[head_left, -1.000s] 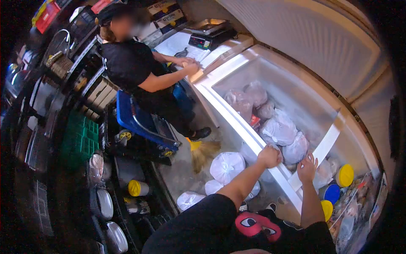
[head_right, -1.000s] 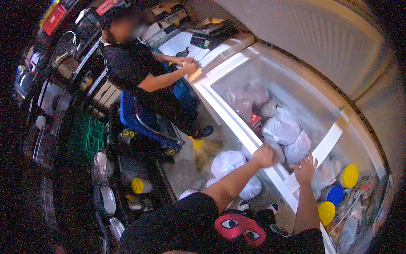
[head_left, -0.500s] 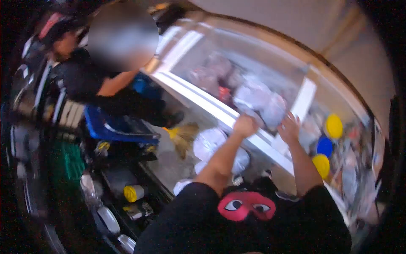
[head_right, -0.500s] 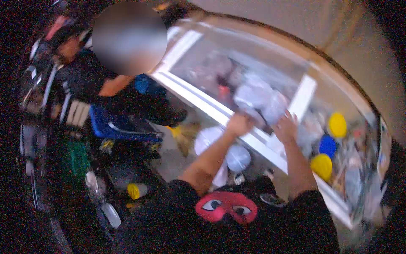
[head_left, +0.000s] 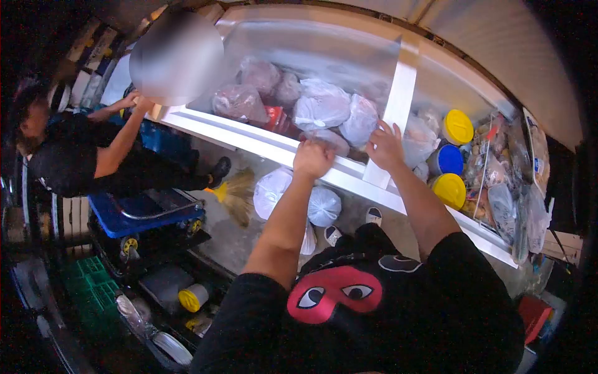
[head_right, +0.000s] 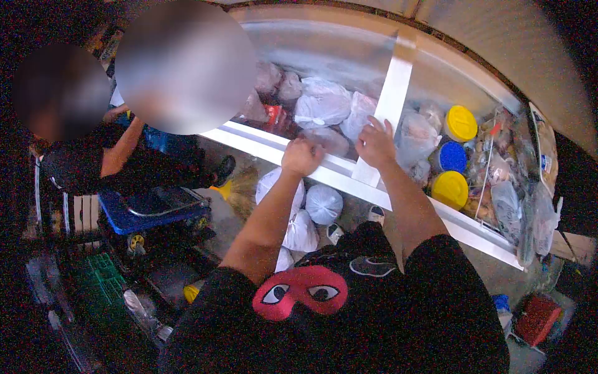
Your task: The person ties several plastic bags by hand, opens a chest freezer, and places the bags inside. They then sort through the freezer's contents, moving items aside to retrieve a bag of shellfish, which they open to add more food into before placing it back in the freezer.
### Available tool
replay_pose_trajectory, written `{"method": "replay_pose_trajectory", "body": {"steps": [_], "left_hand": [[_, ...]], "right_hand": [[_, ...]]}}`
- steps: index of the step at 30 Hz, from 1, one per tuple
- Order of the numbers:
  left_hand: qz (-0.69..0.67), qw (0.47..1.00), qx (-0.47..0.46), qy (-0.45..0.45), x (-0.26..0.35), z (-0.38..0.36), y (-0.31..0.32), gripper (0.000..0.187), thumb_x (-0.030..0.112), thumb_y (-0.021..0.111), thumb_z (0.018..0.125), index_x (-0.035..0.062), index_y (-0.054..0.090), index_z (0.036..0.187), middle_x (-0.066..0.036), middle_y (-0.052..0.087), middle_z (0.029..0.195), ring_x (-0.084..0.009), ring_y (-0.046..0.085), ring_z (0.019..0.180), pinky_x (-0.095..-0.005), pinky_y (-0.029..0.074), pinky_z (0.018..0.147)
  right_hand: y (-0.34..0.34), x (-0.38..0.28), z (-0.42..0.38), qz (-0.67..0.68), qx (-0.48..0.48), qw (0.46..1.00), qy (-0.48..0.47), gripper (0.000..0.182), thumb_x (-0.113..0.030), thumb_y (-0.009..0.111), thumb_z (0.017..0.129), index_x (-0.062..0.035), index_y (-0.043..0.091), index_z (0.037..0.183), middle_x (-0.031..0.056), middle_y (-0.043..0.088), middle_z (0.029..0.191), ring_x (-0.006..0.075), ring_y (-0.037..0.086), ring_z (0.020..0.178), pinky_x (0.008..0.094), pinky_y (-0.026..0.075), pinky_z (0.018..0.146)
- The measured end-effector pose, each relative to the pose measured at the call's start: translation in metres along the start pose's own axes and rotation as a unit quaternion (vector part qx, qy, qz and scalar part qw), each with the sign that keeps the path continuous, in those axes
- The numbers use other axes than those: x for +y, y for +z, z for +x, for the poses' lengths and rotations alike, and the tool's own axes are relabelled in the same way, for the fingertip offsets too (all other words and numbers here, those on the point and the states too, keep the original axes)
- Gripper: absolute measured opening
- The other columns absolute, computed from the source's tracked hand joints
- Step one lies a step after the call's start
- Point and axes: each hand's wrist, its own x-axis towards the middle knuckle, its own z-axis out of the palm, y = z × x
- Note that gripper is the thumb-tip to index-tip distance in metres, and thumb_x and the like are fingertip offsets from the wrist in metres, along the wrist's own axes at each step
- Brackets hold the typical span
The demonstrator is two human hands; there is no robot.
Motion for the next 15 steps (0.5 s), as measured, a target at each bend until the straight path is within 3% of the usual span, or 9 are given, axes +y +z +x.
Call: {"method": "replay_pose_trajectory", "body": {"steps": [2, 3, 4, 6, 7, 8, 9, 10, 15], "left_hand": [[-0.057, 0.997, 0.027, 0.039, -0.014, 0.006, 0.025, 0.035, 0.035, 0.050, 0.082, 0.0056, 0.068, 0.082, -0.018, 0.066, 0.089, -0.0348, 0.060, 0.091, -0.0464, 0.045, 0.085], [-0.058, 0.998, 0.007, 0.014, 0.006, -0.001, -0.003, 0.033, 0.033, 0.050, 0.081, 0.0054, 0.068, 0.081, -0.020, 0.065, 0.088, -0.0357, 0.060, 0.090, -0.0471, 0.046, 0.083], [-0.058, 0.998, -0.008, 0.031, -0.018, 0.005, 0.041, 0.032, 0.030, 0.050, 0.081, 0.0043, 0.068, 0.079, -0.021, 0.065, 0.088, -0.0362, 0.060, 0.090, -0.0474, 0.046, 0.082], [-0.023, 0.997, 0.050, 0.048, -0.030, 0.009, 0.067, 0.029, 0.027, 0.050, 0.079, 0.0032, 0.067, 0.076, -0.019, 0.065, 0.085, -0.0371, 0.060, 0.087, -0.0471, 0.046, 0.079], [-0.009, 1.000, -0.026, -0.011, -0.007, 0.002, 0.020, 0.030, 0.028, 0.051, 0.078, 0.0028, 0.067, 0.075, -0.020, 0.065, 0.085, -0.0369, 0.060, 0.086, -0.0465, 0.045, 0.081], [-0.041, 0.998, -0.028, -0.040, -0.009, 0.001, 0.016, 0.032, 0.030, 0.050, 0.078, 0.0026, 0.067, 0.074, -0.020, 0.064, 0.085, -0.0365, 0.059, 0.087, -0.0460, 0.044, 0.085], [-0.029, 0.998, -0.051, -0.036, 0.000, -0.002, -0.003, 0.033, 0.031, 0.050, 0.077, 0.0021, 0.066, 0.078, -0.019, 0.065, 0.087, -0.0360, 0.059, 0.089, -0.0453, 0.043, 0.088], [-0.013, 1.000, -0.017, -0.002, -0.001, -0.001, 0.000, 0.034, 0.031, 0.050, 0.078, 0.0013, 0.066, 0.083, -0.017, 0.065, 0.088, -0.0351, 0.059, 0.091, -0.0448, 0.043, 0.089], [-0.007, 0.998, -0.048, -0.029, 0.007, -0.005, -0.009, 0.036, 0.031, 0.049, 0.079, 0.0005, 0.066, 0.088, -0.016, 0.065, 0.092, -0.0329, 0.057, 0.097, -0.0442, 0.040, 0.094]], "right_hand": [[-0.001, 0.001, 0.002, -0.063, -0.027, 0.998, -0.008, 0.017, -0.025, 0.057, 0.074, -0.0121, 0.069, 0.076, 0.0025, 0.062, 0.097, 0.0240, 0.043, 0.122, 0.0532, 0.023, 0.106], [-0.007, 0.000, -0.002, -0.038, -0.026, 0.999, -0.021, 0.020, -0.028, 0.058, 0.073, -0.0111, 0.068, 0.076, 0.0043, 0.063, 0.093, 0.0269, 0.044, 0.119, 0.0519, 0.025, 0.105], [0.014, 0.014, -0.005, 0.010, 0.057, 0.995, -0.087, 0.018, -0.026, 0.061, 0.071, -0.0093, 0.066, 0.072, 0.0074, 0.062, 0.086, 0.0305, 0.047, 0.115, 0.0535, 0.028, 0.102], [0.021, 0.020, -0.003, 0.057, 0.066, 0.993, -0.082, 0.014, -0.020, 0.064, 0.069, -0.0085, 0.064, 0.077, 0.0081, 0.061, 0.099, 0.0310, 0.044, 0.122, 0.0581, 0.028, 0.099], [0.012, 0.011, -0.002, 0.033, 0.043, 0.997, -0.058, 0.011, -0.016, 0.062, 0.070, -0.0070, 0.063, 0.076, 0.0085, 0.060, 0.099, 0.0304, 0.042, 0.123, 0.0572, 0.026, 0.102], [0.003, 0.000, 0.000, 0.007, 0.019, 0.999, -0.036, 0.009, -0.013, 0.060, 0.071, -0.0055, 0.062, 0.076, 0.0090, 0.060, 0.099, 0.0299, 0.041, 0.124, 0.0563, 0.023, 0.104], [0.002, -0.003, 0.000, 0.015, 0.024, 0.999, -0.036, 0.009, -0.012, 0.059, 0.071, -0.0048, 0.061, 0.075, 0.0091, 0.060, 0.098, 0.0298, 0.041, 0.124, 0.0556, 0.023, 0.105], [0.000, -0.002, 0.001, 0.016, 0.025, 0.999, -0.028, 0.008, -0.011, 0.058, 0.070, -0.0040, 0.061, 0.074, 0.0092, 0.059, 0.097, 0.0296, 0.041, 0.124, 0.0550, 0.022, 0.105], [0.003, 0.001, -0.001, 0.019, 0.031, 0.999, -0.026, 0.006, -0.009, 0.057, 0.071, -0.0036, 0.060, 0.072, 0.0093, 0.059, 0.096, 0.0283, 0.040, 0.125, 0.0536, 0.021, 0.106]]}}
